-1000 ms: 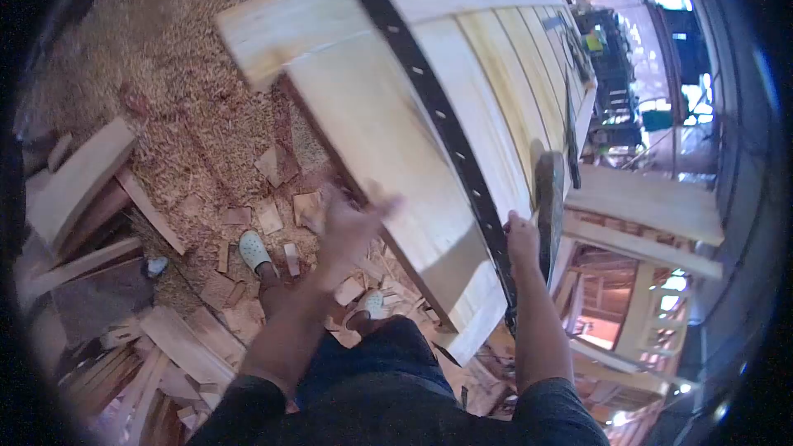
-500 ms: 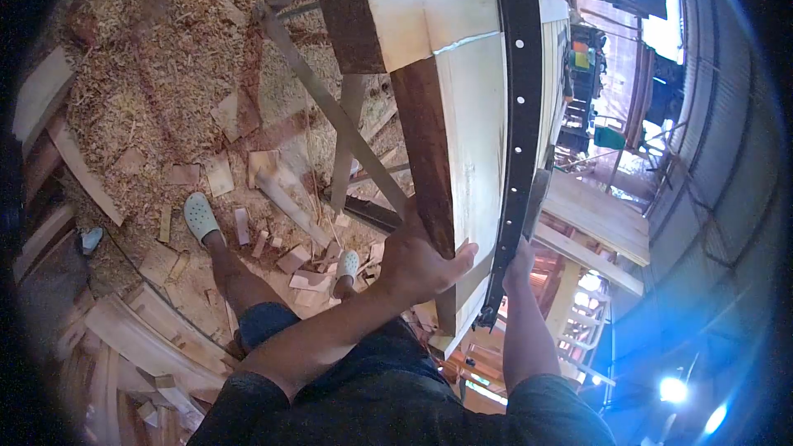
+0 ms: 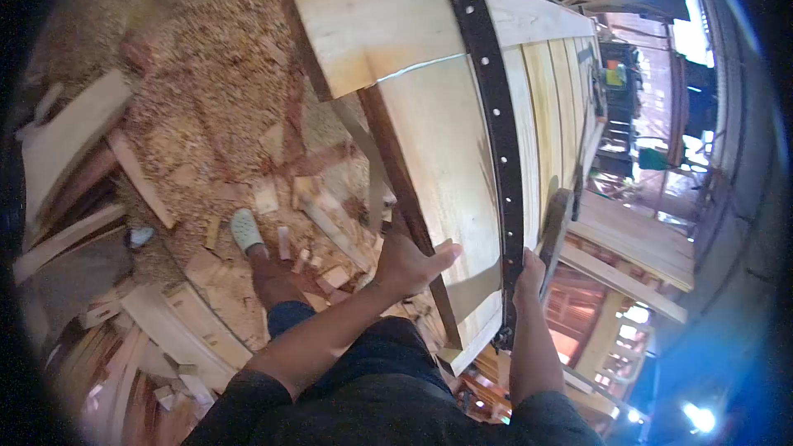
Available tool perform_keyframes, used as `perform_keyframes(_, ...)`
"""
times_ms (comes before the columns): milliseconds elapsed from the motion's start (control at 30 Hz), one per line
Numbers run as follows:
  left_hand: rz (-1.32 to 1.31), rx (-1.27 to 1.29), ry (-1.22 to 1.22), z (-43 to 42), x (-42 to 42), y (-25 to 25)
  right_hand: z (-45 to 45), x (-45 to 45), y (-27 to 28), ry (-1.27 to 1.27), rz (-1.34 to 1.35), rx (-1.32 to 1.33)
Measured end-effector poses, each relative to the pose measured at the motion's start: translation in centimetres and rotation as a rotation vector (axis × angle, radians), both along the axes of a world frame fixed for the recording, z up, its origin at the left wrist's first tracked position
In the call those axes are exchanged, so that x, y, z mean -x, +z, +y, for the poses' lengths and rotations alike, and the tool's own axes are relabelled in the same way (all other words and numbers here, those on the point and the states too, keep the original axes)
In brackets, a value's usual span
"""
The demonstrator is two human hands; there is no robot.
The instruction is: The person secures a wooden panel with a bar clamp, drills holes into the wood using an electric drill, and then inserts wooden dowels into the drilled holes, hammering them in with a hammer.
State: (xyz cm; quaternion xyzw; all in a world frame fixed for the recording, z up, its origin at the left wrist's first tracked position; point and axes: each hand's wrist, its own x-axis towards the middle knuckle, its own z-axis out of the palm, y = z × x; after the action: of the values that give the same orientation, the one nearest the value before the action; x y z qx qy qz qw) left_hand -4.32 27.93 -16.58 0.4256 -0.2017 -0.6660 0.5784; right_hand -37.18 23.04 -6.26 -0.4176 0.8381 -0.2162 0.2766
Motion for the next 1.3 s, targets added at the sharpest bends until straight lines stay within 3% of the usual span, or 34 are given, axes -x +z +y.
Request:
perform_keyframes(67,0.154,0.010,0.062,0.1,1.4,-0.1,-0.2,1.0,-0.2,0.019,0.004,-0.046)
perform_keyframes(167,0.051,0.031,-0.004,0.0,0.0,1.2,-0.4,1.4,-0.6,0.058,-0.014,-0.061)
perform_keyframes(333,0.063,0.132,0.189,-0.3,2.5,0.3,-0.5,1.1,0.1,0.097,-0.246,-0.177)
perform_keyframes(433,0.082,0.098,0.226,-0.1,3.6,-0.4,-0.6,3.0,-1.0,0.150,-0.151,-0.126)
perform_keyframes(467,0.095,0.128,0.348,0.0,3.9,0.2,-0.5,3.4,-1.6,0.180,-0.090,-0.074)
perform_keyframes(567,0.106,0.164,0.293,0.2,2.9,0.2,-0.1,1.7,-0.7,0.132,-0.060,-0.064)
perform_keyframes(700,0.013,0.016,0.117,0.6,2.5,-1.0,-0.2,-0.3,0.1,-0.050,-0.109,-0.113)
perform_keyframes(733,0.022,0.033,0.175,0.5,2.7,-1.1,-0.4,0.1,0.2,-0.030,-0.108,-0.124)
perform_keyframes(867,0.097,-0.045,-0.105,0.4,0.1,-0.7,-0.2,1.5,0.1,0.084,-0.115,-0.146)
perform_keyframes(967,0.102,-0.037,-0.143,0.2,0.0,-1.0,-0.9,3.7,-0.4,0.082,-0.261,-0.169)
perform_keyframes(1000,0.095,-0.033,-0.145,0.3,0.0,-1.1,-0.7,2.5,0.1,0.135,-0.175,-0.186)
perform_keyframes(1100,0.178,-0.016,-0.083,0.4,0.9,-1.4,-0.6,2.6,0.0,0.062,-0.107,-0.098)
perform_keyframes(1133,0.184,0.022,-0.079,0.0,0.6,-1.6,0.0,-1.0,-0.2,0.099,-0.124,-0.074)
perform_keyframes(1233,0.306,0.180,0.265,-0.3,1.8,-2.6,0.7,-3.5,-0.3,0.057,-0.083,-0.050)
perform_keyframes(1300,0.374,0.233,0.226,-0.6,1.9,-3.3,1.1,-3.6,0.2,0.025,-0.044,-0.039)
